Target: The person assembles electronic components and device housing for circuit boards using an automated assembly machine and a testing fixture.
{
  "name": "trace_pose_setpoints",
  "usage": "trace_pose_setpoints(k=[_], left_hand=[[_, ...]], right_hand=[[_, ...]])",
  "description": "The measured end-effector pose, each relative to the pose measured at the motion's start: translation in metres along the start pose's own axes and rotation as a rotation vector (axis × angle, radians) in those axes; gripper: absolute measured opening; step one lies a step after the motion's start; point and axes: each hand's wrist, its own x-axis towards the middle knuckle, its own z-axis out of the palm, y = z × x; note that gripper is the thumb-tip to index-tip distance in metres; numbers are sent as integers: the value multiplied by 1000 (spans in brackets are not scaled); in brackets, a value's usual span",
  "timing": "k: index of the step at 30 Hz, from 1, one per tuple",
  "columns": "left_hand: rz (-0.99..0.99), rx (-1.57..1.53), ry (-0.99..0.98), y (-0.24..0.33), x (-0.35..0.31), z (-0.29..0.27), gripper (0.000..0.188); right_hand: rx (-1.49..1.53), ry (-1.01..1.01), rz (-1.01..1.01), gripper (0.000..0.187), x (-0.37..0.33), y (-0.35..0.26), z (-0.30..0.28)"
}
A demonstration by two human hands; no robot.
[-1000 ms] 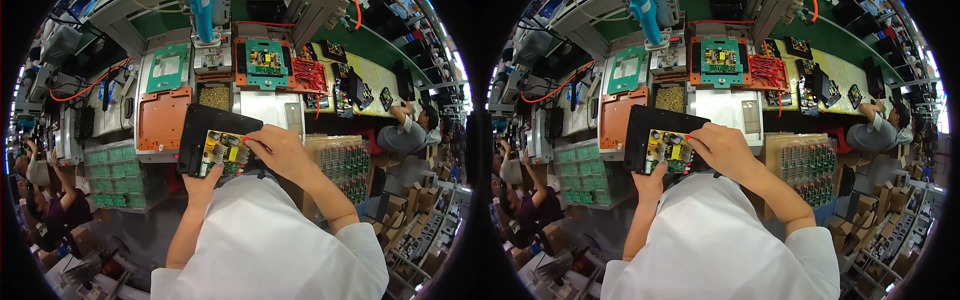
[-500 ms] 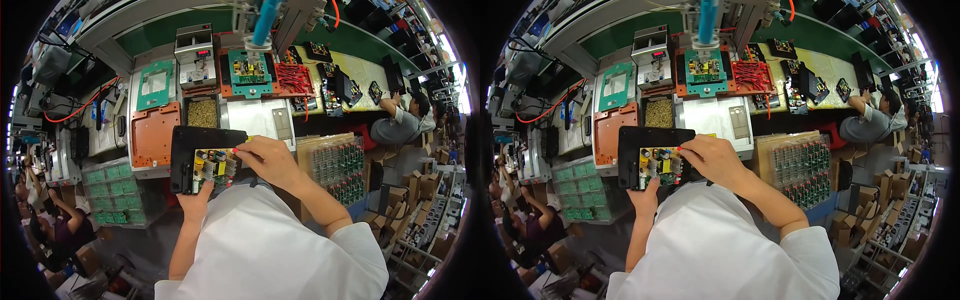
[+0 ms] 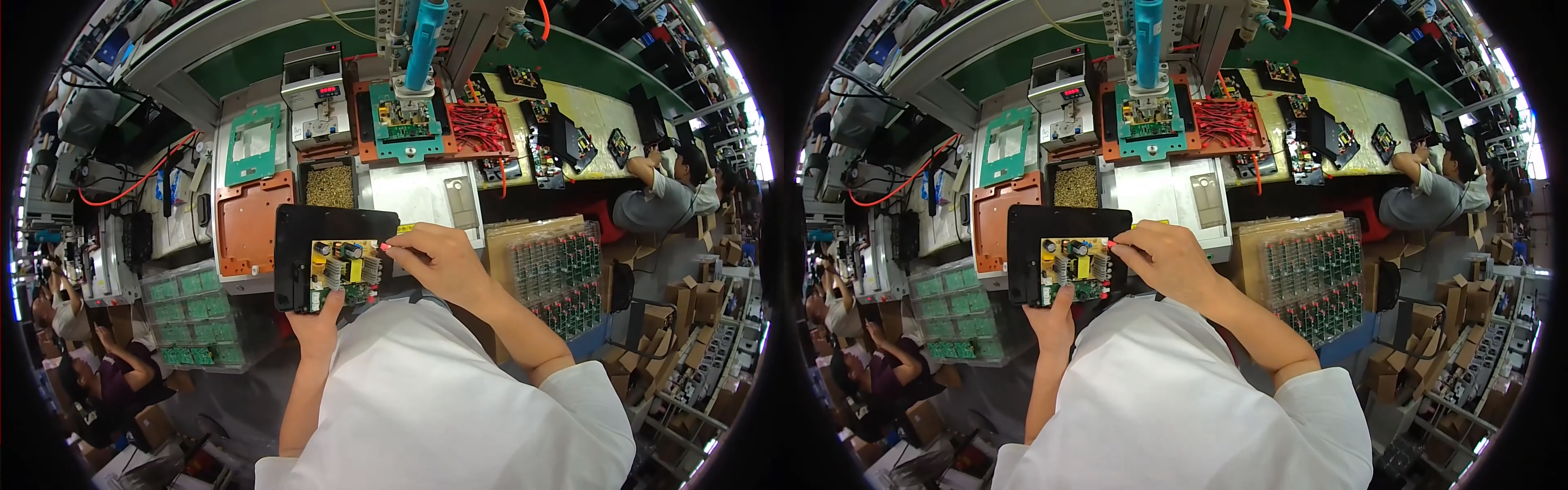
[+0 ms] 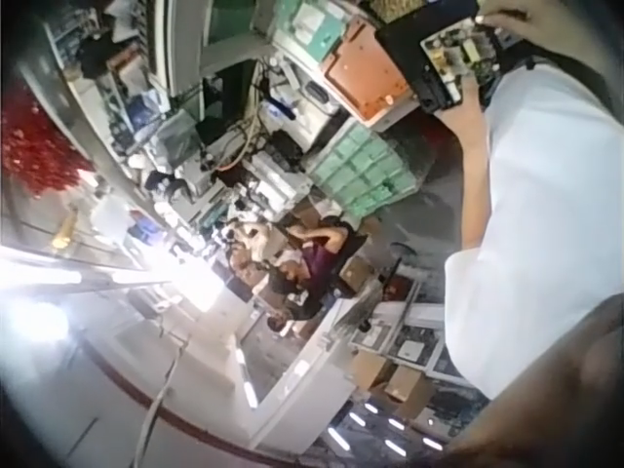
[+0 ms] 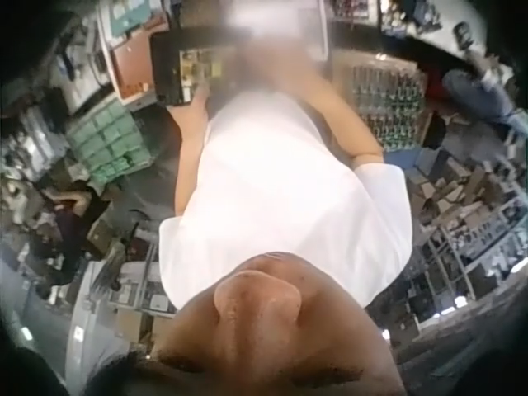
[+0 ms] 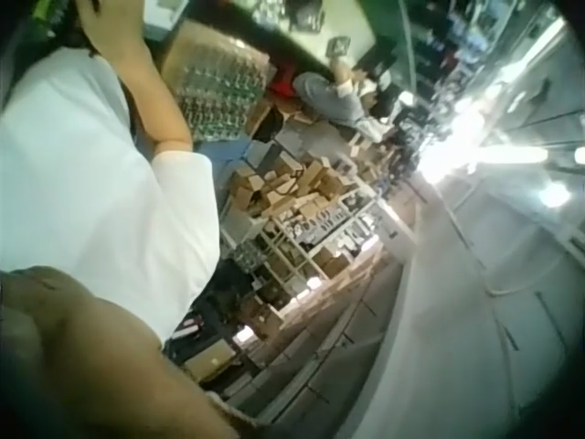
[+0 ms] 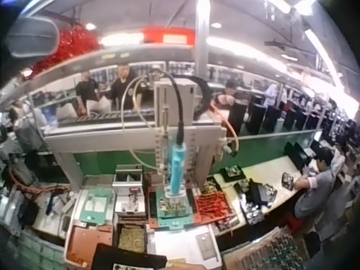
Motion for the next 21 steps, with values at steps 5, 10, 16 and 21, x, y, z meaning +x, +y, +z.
trace_pose_setpoints(k=[5, 10, 16, 21], left_hand=[[-13, 63, 12, -4, 3, 3, 61], [-6, 75, 4, 1, 1, 9, 61], [10, 44, -5, 0, -2, 0, 64], [41, -70, 60, -3, -4, -16, 69]], right_hand=[[-17, -9, 1, 12, 4, -4, -6], [-10, 10, -49, 11, 8, -7, 1], [-22, 24, -82, 11, 14, -12, 4], [50, 25, 6, 10, 9, 3, 2]])
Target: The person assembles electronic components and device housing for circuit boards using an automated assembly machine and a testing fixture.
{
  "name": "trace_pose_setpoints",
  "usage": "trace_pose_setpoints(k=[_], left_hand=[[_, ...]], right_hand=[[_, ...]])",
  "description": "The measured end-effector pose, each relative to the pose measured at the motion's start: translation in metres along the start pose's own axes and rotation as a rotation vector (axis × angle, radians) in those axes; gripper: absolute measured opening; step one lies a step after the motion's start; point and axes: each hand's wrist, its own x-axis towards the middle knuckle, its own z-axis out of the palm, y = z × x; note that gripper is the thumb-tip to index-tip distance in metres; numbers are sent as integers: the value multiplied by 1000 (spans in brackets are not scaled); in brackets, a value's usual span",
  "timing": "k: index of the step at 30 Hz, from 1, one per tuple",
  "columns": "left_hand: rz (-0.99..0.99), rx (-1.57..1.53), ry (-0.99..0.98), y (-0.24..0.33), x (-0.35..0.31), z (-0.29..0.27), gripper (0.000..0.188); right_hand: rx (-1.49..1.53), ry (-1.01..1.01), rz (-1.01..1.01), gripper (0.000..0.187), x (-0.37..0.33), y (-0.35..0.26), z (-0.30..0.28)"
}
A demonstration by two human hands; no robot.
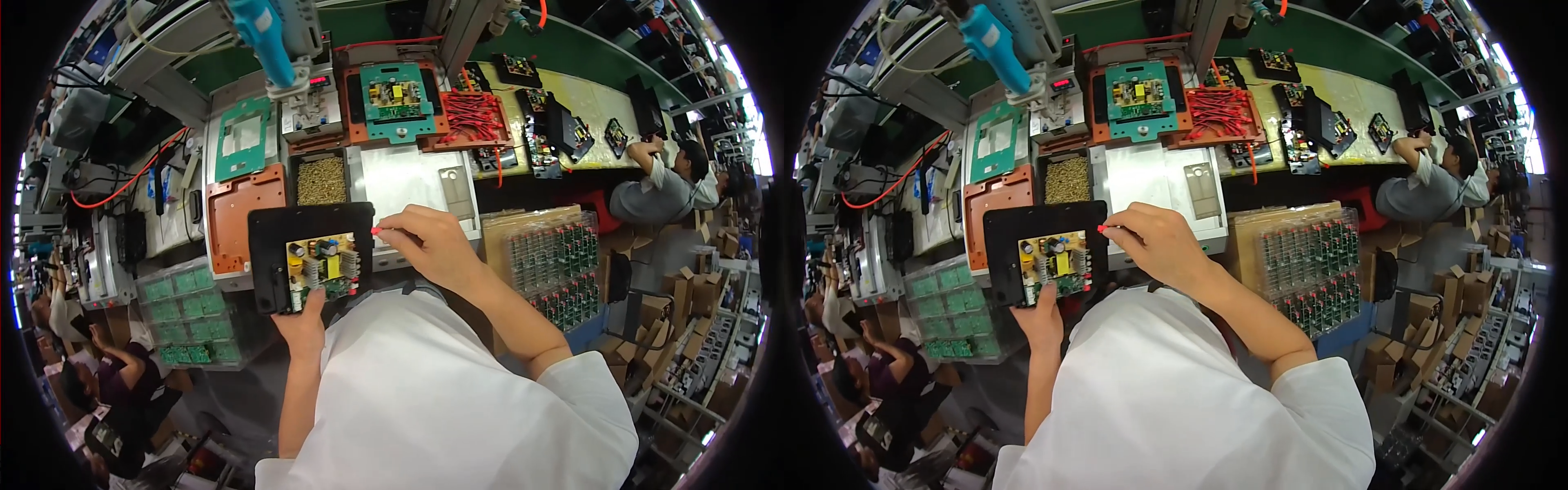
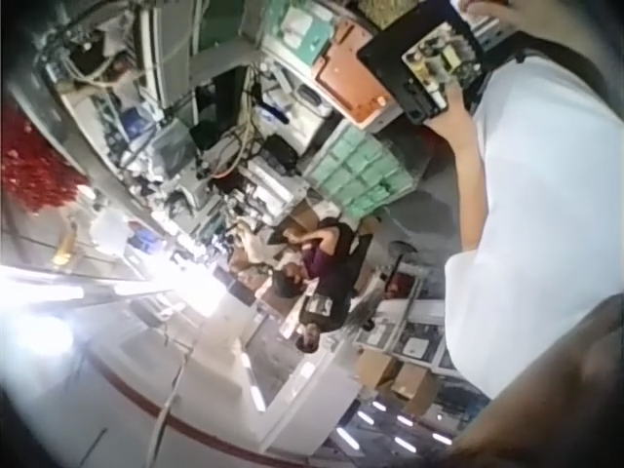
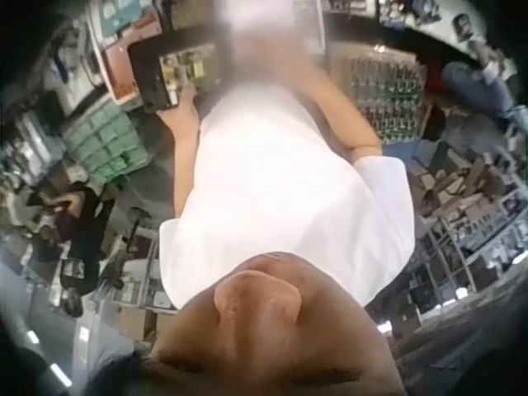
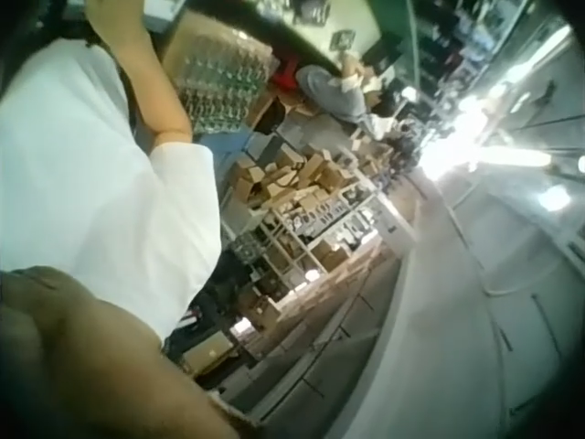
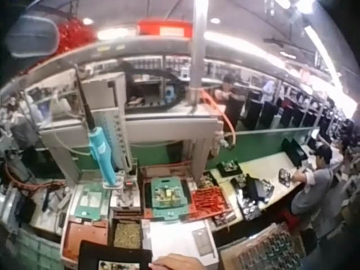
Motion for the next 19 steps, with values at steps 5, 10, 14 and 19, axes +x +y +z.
trace_pose_setpoints(k=[5, 10, 14, 19], left_hand=[[1, -2, 18, -3, 0, -5, 71], [-17, 24, -10, -2, 3, -1, 70], [7, 32, -22, -1, 4, 2, 69], [8, 36, -12, -1, 4, 2, 72]], right_hand=[[-2, -15, -23, 10, -9, 10, 8], [7, -16, -54, 10, -9, 10, 13], [5, -49, -15, 10, -8, 7, 10], [4, -46, -25, 11, -9, 11, 10]])
